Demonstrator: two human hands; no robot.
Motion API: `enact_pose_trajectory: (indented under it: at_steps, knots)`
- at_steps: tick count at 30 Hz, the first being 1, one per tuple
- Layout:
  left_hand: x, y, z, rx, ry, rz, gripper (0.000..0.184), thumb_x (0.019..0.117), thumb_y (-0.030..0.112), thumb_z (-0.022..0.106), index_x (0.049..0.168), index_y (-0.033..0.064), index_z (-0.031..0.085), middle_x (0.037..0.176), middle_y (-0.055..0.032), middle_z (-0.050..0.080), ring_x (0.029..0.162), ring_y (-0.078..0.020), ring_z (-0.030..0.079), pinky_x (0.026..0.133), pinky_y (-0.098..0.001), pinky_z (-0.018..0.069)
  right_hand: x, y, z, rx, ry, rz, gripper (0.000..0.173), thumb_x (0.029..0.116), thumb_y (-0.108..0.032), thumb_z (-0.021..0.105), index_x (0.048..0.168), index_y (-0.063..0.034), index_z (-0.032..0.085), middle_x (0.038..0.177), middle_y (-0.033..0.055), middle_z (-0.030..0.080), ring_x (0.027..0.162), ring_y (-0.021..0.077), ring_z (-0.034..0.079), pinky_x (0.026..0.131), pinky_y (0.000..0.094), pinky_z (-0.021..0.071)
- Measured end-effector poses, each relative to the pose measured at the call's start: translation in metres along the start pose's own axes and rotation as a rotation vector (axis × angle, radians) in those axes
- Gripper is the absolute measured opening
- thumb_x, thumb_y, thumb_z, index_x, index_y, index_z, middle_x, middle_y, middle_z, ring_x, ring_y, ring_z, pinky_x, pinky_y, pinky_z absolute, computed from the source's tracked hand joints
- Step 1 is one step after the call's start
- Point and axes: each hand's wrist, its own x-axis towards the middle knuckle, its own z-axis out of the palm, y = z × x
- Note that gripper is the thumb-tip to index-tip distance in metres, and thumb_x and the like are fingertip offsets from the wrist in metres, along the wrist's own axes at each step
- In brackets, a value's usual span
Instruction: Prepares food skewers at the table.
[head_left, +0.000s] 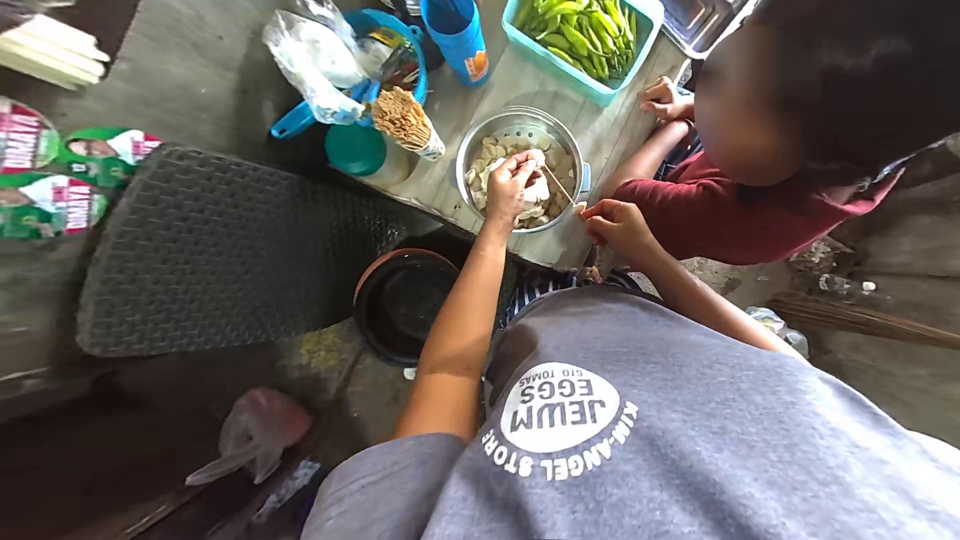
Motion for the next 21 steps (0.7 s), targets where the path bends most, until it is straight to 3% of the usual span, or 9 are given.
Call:
enact_pose_trajectory:
  at_steps: [6,15,21]
  knots:
    - [-0.0042,-0.006,-0.0094,0.009,0.056,0.115,0.027,0.1061,0.008,0.052,0.127,-0.006,0.062,0.11,-0.0108,0.068,0.092,-0.0079,0.066,0.086,-0.0252,0.0555,0.0018,-0.0067,0.0046,0.007,-0.041,-0.032,0.014,0.1016,-0.007,0.057,0.106,0.0019,0.066,0.077,0.0022,0.066,0.058,0.0052,0.059,0.057,0.0227,0.0525]
    - [-0.0023,-0.0061,-0.0105,0.141,0.01,0.248,0.027,0.1047,0.008,0.054,0.126,-0.0049,0.064,0.107,-0.01,0.07,0.091,-0.0061,0.067,0.087,-0.0246,0.0552,0.0018,-0.0093,0.0006,0.053,-0.025,-0.005,0.012,0.101,-0.006,0.058,0.106,0.0016,0.066,0.076,0.0015,0.066,0.058,0.0048,0.059,0.056,0.0216,0.0526]
    - [-0.0074,-0.0009,-0.0099,0.288,-0.021,0.356,0.028,0.1049,0.009,0.053,0.126,-0.0053,0.065,0.108,-0.014,0.071,0.095,-0.0088,0.068,0.09,-0.0252,0.054,0.0005,-0.0065,0.0013,0.095,-0.02,-0.002,0.012,0.1014,-0.005,0.056,0.105,0.0021,0.066,0.075,0.0017,0.066,0.056,0.0041,0.059,0.055,0.0207,0.0521]
